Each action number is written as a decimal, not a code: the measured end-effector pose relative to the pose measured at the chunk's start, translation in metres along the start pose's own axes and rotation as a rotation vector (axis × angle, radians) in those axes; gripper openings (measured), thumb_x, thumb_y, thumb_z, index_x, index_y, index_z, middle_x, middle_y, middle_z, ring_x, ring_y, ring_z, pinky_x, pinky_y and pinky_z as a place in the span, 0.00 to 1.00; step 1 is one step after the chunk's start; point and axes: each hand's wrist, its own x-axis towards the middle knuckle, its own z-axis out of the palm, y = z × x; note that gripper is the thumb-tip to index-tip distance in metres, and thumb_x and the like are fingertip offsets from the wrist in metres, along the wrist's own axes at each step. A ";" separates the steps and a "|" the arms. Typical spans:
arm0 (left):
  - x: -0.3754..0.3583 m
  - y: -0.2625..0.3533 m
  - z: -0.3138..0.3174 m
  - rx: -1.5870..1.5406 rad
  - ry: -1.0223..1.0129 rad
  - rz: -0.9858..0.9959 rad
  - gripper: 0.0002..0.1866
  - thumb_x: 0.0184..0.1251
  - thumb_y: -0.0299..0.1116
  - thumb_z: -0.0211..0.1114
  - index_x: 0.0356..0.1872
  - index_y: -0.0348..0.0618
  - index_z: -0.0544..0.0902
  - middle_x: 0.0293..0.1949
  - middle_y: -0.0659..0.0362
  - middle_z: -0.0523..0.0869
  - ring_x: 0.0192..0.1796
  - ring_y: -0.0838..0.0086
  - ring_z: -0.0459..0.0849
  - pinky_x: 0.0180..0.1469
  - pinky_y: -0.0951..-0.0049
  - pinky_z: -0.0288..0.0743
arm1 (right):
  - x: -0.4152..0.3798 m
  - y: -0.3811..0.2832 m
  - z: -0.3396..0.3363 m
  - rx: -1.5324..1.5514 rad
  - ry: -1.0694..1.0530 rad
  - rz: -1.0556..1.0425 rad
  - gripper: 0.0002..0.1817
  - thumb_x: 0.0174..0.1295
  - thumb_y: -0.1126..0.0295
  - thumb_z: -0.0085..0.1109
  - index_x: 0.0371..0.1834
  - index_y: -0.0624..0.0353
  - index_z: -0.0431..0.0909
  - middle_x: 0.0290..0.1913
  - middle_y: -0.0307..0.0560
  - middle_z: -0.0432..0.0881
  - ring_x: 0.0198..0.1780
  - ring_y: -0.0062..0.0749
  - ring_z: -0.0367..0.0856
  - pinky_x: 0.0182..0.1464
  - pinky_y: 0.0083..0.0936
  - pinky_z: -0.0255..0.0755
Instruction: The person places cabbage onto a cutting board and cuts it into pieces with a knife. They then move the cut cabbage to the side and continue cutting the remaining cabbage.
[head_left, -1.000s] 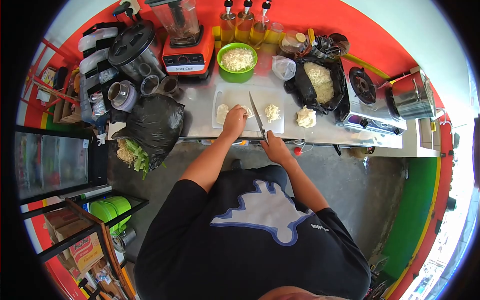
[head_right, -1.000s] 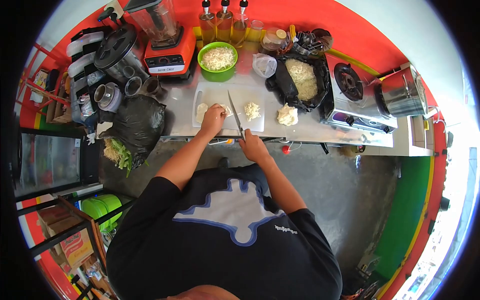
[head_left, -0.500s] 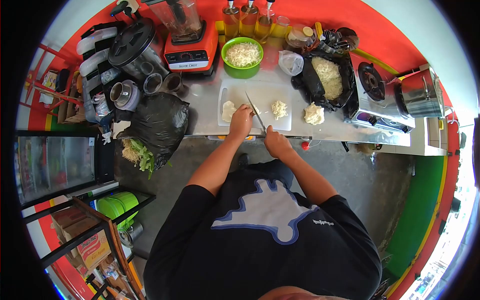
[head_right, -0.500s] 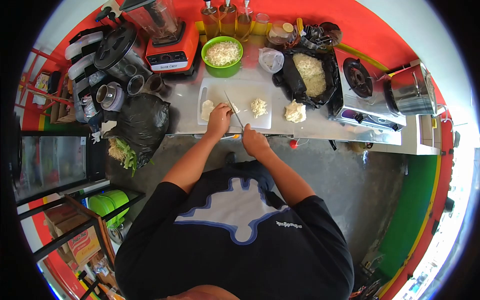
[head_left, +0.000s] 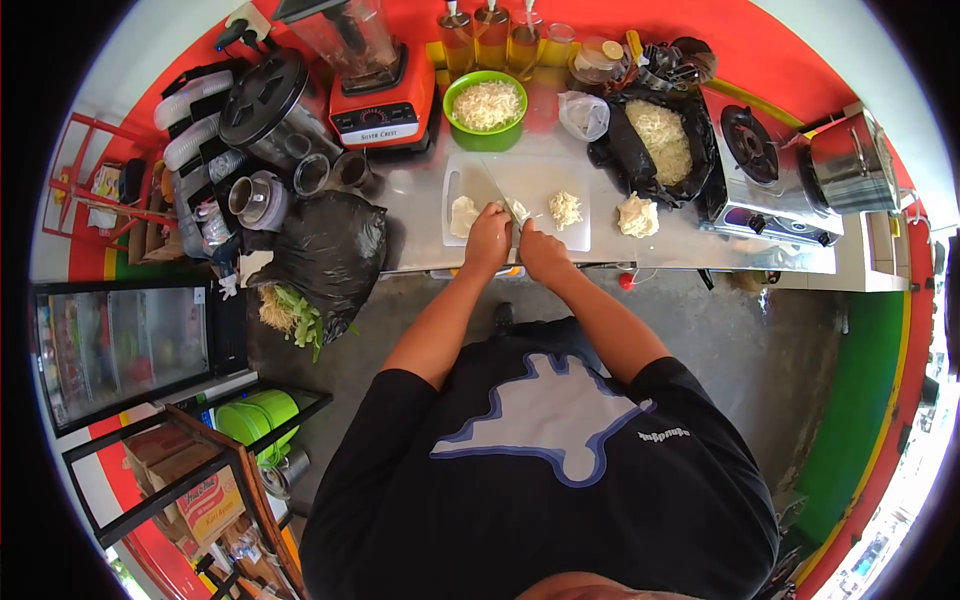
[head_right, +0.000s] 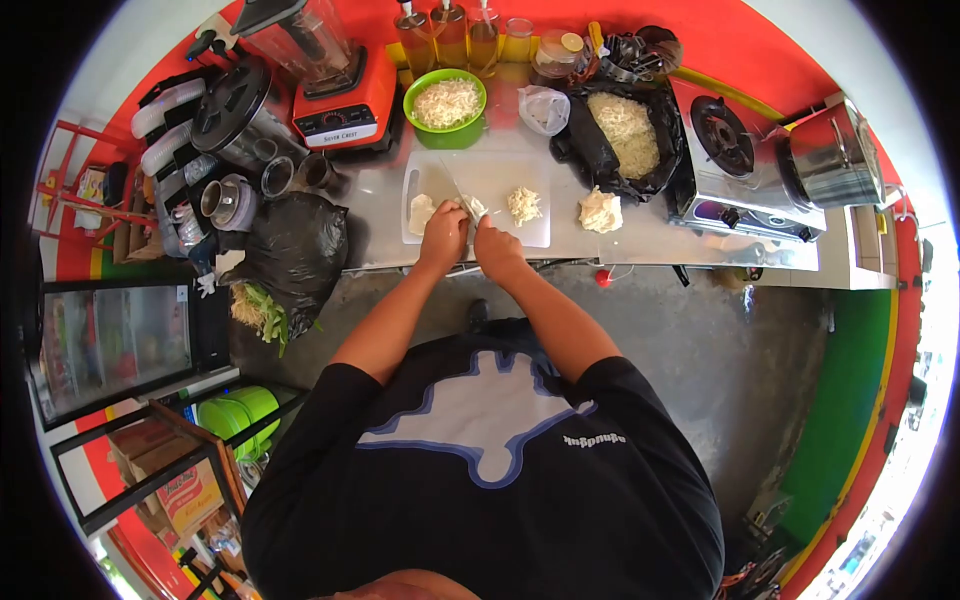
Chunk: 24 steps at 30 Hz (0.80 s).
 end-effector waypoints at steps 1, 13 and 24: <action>-0.001 0.001 -0.003 0.005 -0.009 0.013 0.04 0.60 0.23 0.65 0.28 0.33 0.82 0.38 0.46 0.81 0.43 0.49 0.83 0.47 0.54 0.78 | 0.001 0.002 0.002 0.001 0.013 0.004 0.14 0.67 0.73 0.53 0.51 0.65 0.65 0.41 0.67 0.87 0.46 0.61 0.88 0.49 0.49 0.82; 0.004 0.000 -0.010 0.087 0.106 0.080 0.16 0.54 0.16 0.62 0.45 0.37 0.82 0.47 0.51 0.82 0.55 0.53 0.78 0.60 0.57 0.74 | -0.047 0.048 0.003 0.093 0.045 -0.019 0.18 0.67 0.65 0.57 0.51 0.66 0.65 0.43 0.71 0.85 0.47 0.68 0.85 0.51 0.56 0.78; 0.017 0.007 0.013 0.143 -0.166 0.336 0.06 0.58 0.25 0.68 0.37 0.42 0.88 0.43 0.57 0.85 0.52 0.59 0.80 0.57 0.60 0.74 | -0.086 0.077 -0.001 0.144 0.082 -0.026 0.19 0.69 0.61 0.56 0.52 0.66 0.68 0.42 0.71 0.84 0.46 0.68 0.84 0.50 0.57 0.77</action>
